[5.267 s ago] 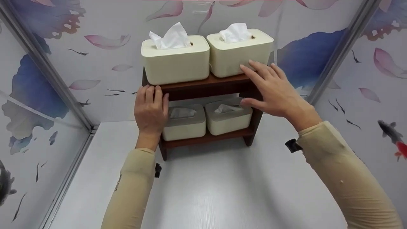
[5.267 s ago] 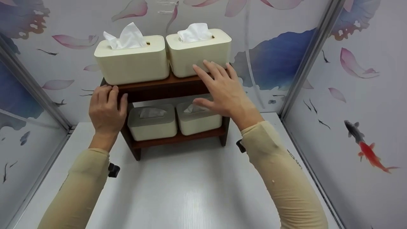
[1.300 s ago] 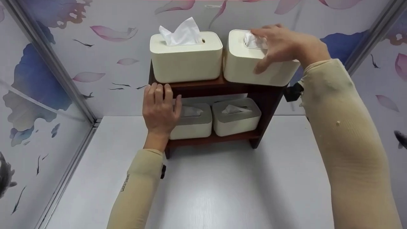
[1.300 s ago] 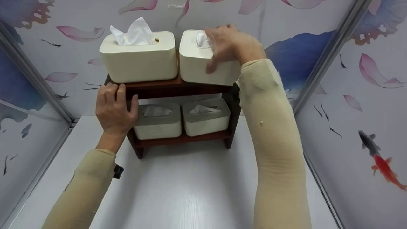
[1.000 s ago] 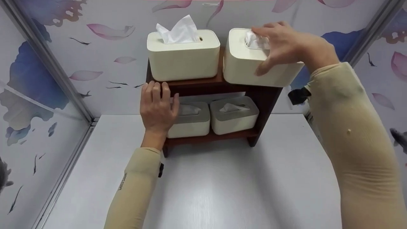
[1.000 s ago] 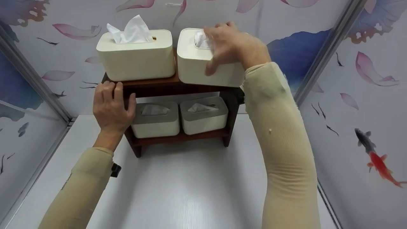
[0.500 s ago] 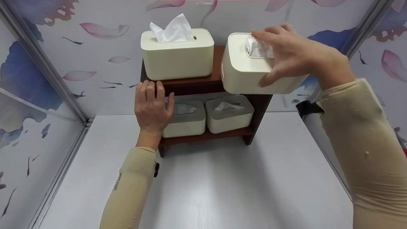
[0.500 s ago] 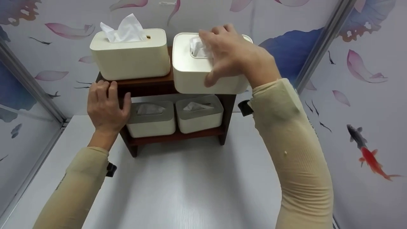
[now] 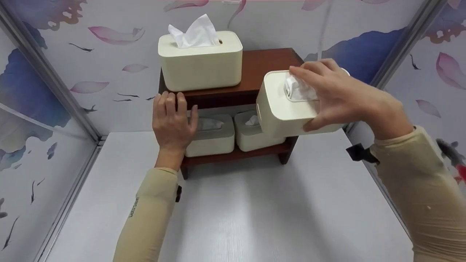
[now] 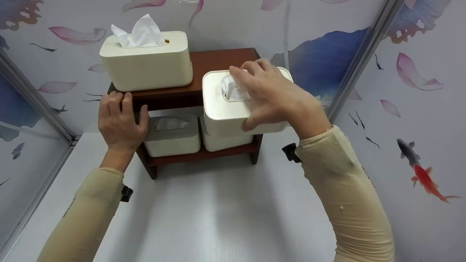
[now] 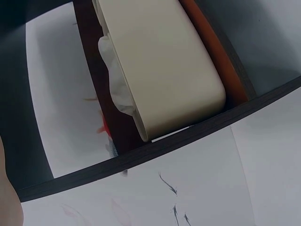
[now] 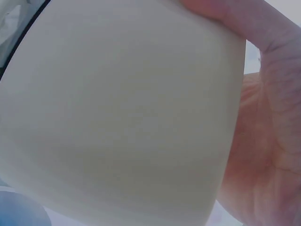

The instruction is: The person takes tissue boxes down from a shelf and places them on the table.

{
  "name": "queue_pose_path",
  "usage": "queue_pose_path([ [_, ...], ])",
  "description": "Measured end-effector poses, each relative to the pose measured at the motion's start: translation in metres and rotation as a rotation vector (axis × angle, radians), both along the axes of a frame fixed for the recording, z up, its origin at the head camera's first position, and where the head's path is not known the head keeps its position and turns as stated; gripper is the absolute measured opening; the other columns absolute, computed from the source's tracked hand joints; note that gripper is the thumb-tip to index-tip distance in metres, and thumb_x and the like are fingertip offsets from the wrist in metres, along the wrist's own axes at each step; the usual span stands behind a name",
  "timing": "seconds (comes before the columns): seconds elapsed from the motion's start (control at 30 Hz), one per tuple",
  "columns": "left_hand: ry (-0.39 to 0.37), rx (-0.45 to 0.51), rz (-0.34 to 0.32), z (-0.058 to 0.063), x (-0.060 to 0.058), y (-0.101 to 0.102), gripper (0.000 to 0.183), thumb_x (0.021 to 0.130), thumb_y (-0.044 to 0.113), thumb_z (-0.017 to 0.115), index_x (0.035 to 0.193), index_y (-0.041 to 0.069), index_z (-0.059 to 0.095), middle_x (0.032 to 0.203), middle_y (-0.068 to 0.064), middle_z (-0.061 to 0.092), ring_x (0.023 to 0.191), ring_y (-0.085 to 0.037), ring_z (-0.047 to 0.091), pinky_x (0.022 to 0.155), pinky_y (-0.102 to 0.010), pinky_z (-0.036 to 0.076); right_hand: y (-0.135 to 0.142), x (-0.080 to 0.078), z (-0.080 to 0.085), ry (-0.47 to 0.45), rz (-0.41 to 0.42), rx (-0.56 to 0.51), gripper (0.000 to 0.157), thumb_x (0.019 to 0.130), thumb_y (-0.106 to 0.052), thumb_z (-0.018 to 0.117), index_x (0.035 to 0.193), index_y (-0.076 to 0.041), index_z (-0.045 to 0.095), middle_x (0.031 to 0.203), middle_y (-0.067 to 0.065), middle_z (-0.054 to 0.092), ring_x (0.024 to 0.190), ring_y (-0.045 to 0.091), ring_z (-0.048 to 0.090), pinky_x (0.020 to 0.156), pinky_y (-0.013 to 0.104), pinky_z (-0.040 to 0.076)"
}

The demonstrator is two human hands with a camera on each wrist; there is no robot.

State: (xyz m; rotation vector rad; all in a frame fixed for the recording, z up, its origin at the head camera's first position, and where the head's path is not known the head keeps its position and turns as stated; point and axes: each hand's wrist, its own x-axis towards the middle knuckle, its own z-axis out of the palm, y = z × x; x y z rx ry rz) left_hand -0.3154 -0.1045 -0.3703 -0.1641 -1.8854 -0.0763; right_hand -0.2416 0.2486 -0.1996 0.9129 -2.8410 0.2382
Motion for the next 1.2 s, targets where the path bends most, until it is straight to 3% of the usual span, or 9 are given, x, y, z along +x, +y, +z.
queue_pose_path([
  [0.37,-0.009,0.005,-0.006,0.000,0.001,0.000,0.042,0.092,0.037,0.059,0.119,0.004,0.059,0.115,-0.015,0.057,0.118,-0.031,0.054,0.116,-0.040,0.038,0.010,-0.002,-0.052,-0.037,-0.005,0.028,0.117,0.053,-0.035,0.090,0.152,-0.017,0.031,0.143,0.008,0.041,0.131,0.030,0.031,0.100,0.055,0.039],
  [0.53,-0.011,0.010,-0.012,0.000,0.001,0.000,0.042,0.095,0.038,0.053,0.119,0.005,0.058,0.116,-0.015,0.057,0.118,-0.031,0.054,0.116,-0.041,0.038,0.013,-0.006,-0.076,-0.052,-0.008,0.046,0.116,0.053,-0.037,0.090,0.151,-0.016,0.032,0.143,0.008,0.041,0.132,0.032,0.032,0.103,0.056,0.040],
  [0.77,-0.002,0.013,-0.012,0.000,0.000,0.000,0.041,0.092,0.036,0.059,0.118,0.005,0.058,0.115,-0.016,0.057,0.118,-0.030,0.054,0.114,-0.041,0.039,0.017,-0.011,-0.112,-0.059,0.005,0.074,0.115,0.051,-0.039,0.090,0.149,-0.013,0.035,0.139,0.013,0.045,0.129,0.035,0.037,0.102,0.058,0.041],
  [1.2,0.008,0.007,-0.005,-0.001,-0.001,0.001,0.038,0.093,0.033,0.056,0.118,0.004,0.059,0.114,-0.016,0.058,0.117,-0.031,0.055,0.114,-0.041,0.039,0.031,-0.016,-0.177,-0.121,-0.021,0.105,0.118,0.049,-0.036,0.092,0.147,-0.004,0.034,0.141,0.020,0.045,0.130,0.040,0.038,0.105,0.058,0.039],
])
